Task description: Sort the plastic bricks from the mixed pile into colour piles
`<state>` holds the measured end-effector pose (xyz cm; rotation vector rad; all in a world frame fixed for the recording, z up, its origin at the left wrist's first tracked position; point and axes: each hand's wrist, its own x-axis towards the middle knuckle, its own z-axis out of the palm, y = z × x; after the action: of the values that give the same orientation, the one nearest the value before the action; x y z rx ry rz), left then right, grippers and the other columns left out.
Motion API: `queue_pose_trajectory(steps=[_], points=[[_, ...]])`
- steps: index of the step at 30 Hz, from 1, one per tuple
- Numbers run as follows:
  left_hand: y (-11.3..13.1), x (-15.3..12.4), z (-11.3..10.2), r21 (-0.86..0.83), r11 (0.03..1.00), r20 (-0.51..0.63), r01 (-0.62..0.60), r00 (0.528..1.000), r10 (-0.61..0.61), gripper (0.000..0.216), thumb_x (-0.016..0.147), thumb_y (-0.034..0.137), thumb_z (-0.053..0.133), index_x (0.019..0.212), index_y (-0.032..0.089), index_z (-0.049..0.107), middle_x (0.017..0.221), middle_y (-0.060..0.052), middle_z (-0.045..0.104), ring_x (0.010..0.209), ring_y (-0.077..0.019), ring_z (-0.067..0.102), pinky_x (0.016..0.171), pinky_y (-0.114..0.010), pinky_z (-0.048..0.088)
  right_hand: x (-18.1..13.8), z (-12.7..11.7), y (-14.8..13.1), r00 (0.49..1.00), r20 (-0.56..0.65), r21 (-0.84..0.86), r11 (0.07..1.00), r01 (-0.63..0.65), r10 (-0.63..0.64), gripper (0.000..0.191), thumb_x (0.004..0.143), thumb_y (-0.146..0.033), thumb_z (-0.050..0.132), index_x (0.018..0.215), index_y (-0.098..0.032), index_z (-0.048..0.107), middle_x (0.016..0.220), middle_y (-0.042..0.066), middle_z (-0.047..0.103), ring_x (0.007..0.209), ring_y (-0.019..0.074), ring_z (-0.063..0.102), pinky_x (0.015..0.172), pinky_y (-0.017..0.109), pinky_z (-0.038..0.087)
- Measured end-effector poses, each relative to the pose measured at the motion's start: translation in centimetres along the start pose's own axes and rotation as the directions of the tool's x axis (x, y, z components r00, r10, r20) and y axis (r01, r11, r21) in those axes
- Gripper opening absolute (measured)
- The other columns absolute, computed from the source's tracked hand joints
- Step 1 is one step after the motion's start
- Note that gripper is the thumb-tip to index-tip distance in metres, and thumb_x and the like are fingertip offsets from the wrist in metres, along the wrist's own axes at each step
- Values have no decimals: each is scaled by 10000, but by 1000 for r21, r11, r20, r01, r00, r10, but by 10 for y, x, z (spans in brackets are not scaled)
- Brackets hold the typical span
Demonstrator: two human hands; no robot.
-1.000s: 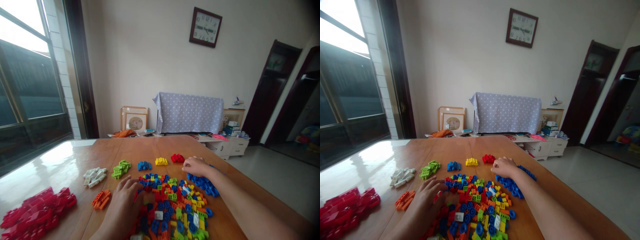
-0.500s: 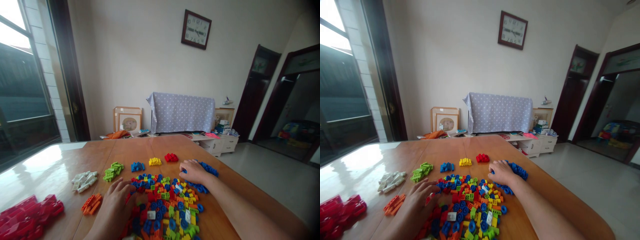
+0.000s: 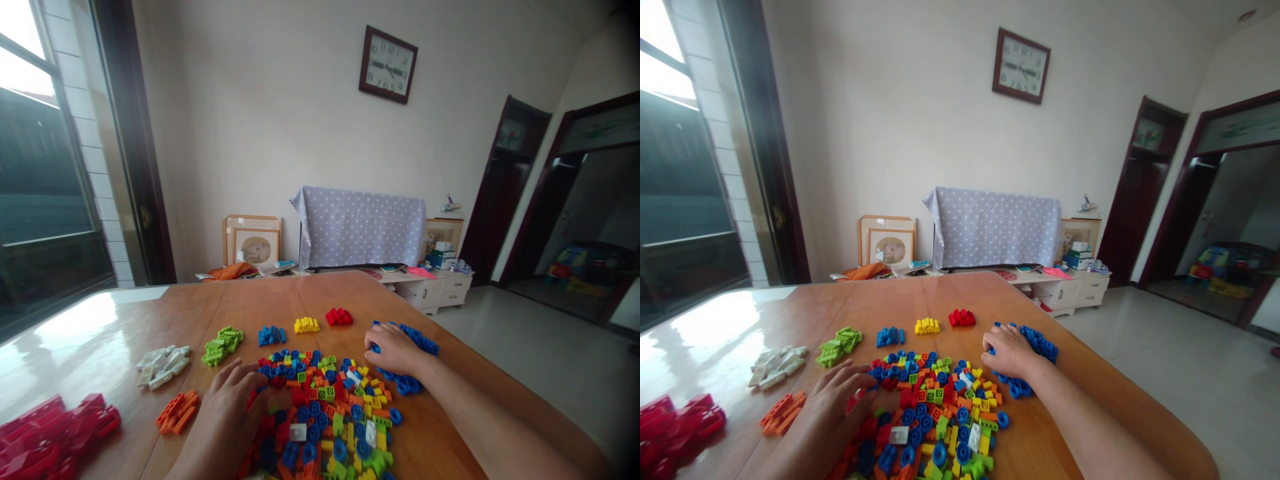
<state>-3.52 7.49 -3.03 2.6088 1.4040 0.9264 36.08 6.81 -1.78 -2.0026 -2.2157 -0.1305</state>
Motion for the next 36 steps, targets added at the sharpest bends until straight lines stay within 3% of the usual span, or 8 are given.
queue_pose_trajectory(steps=[4, 7, 11, 18, 25, 30, 36], points=[[-4, -1, 3, 6, 1000, -4, 0, 1000, 0, 253, 937, 413, 540, 1005, 299, 756, 1240, -36, 686, 1281, -323, 520, 1030, -525, 488, -2, -1, 0, 1000, -7, 15, 1000, -3, 3, 133, 824, -361, 622, 870, -252, 683, 979, 32, 697, 995, 235, 591, 956, 368, 340], [-9, -2, 7, 3, 1000, -9, -12, 1000, 12, 248, 934, 404, 549, 1017, 300, 757, 1246, -42, 682, 1277, -322, 523, 1023, -520, 496, -3, -2, -2, 1000, -5, 27, 1000, -2, 2, 160, 835, -404, 627, 850, -255, 683, 983, 31, 705, 1019, 248, 589, 1082, 462, 244], [-12, -2, 11, 8, 1000, -35, -27, 999, 28, 241, 925, 389, 564, 1024, 292, 762, 1222, -54, 688, 1262, -320, 532, 1020, -515, 502, -2, -6, -5, 1000, -23, 38, 999, 2, -1, 200, 863, -440, 607, 839, -258, 686, 967, 25, 714, 1026, 249, 587, 1117, 499, 174], [-11, -2, 8, 31, 999, -32, -31, 999, 32, 245, 926, 421, 564, 1030, 307, 755, 1224, -41, 689, 1258, -319, 538, 1016, -505, 512, 23, -17, 9, 988, -77, 62, 989, -131, 135, 277, 937, -440, 496, 955, -268, 713, 1030, 34, 715, 1047, 217, 588, 985, 356, 307], [-13, -2, 6, 44, 999, -24, -6, 1000, 7, 244, 925, 442, 557, 1004, 323, 755, 1217, -26, 697, 1269, -323, 536, 1007, -520, 515, 50, -2, 35, 966, 29, 35, 966, -256, 256, 287, 886, -465, 551, 1030, -293, 730, 1121, 62, 712, 1103, 280, 596, 957, 416, 343], [-21, -4, 11, 70, 998, -49, -1, 999, 4, 251, 910, 451, 576, 1005, 311, 761, 1176, -41, 707, 1235, -310, 561, 996, -486, 525, 53, 9, 45, 957, 117, 42, 962, -270, 264, 240, 853, -413, 583, 998, -300, 737, 1085, 40, 734, 1056, 256, 629, 896, 371, 390], [-28, -8, 15, 91, 996, -29, -20, 999, 23, 247, 902, 443, 588, 1009, 302, 760, 1182, -47, 704, 1199, -292, 580, 971, -442, 543, 45, 7, 50, 961, 151, 78, 966, -247, 233, 214, 852, -388, 578, 938, -293, 750, 1035, 31, 743, 996, 226, 645, 790, 290, 408]])
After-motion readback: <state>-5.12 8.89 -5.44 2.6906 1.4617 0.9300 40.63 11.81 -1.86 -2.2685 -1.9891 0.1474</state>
